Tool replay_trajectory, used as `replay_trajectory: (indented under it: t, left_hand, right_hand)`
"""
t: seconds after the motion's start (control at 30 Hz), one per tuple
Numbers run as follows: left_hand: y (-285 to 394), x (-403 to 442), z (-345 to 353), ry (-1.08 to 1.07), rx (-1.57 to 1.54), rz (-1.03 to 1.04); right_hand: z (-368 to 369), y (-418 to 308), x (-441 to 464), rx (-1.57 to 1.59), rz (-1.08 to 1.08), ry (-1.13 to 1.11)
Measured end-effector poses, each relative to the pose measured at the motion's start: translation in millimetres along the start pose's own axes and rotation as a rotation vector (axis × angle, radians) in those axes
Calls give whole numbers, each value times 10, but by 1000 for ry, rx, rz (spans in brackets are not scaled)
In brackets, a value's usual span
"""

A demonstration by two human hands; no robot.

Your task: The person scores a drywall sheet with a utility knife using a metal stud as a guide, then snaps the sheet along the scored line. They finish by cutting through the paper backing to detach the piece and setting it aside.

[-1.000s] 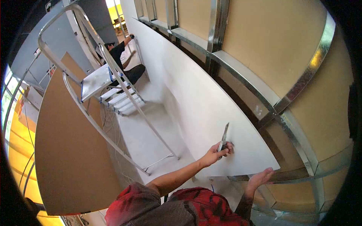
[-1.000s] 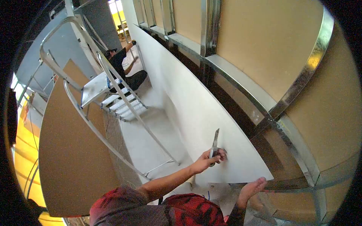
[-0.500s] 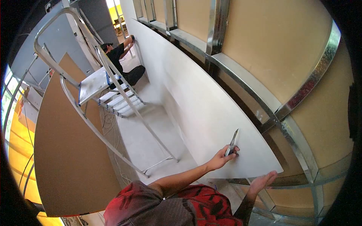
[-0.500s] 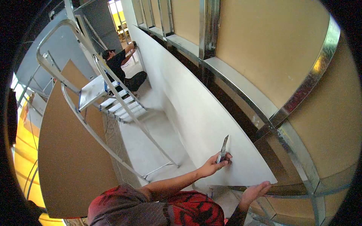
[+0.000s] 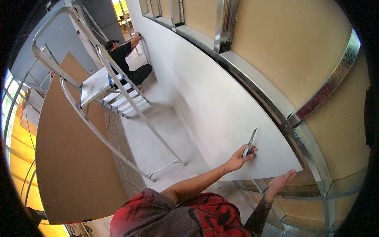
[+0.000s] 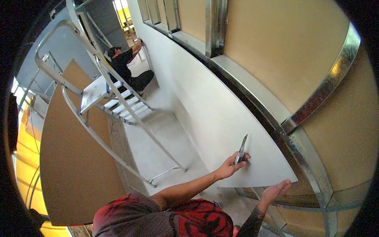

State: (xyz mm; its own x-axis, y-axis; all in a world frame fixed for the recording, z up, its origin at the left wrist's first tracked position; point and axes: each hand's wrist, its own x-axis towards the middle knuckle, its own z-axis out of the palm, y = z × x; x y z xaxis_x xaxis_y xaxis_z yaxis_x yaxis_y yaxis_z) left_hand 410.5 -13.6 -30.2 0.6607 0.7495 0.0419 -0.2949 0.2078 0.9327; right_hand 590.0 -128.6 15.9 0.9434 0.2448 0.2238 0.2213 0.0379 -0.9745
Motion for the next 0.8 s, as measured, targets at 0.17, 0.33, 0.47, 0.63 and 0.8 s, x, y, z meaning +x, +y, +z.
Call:
replay_trajectory:
  t: [0.17,0.33,0.47,0.63,0.8]
  left_hand:
    - [-172,166,50,29,-14,123]
    - [-155,165,11,-6,-70,1]
    - [-184,221,-19,-4,-16,114]
    - [-16,105,-143,-57,-44,112]
    - [221,-374,-371,106,43,-254]
  right_hand:
    - [38,143,166,17,6,13]
    - [-81,-41,137,-32,145,-56]
    - [-111,-561,-65,-260,-235,60]
    - [-480,-122,-429,-410,-648,-291]
    - [-70,94,-531,-203,-246,-1068]
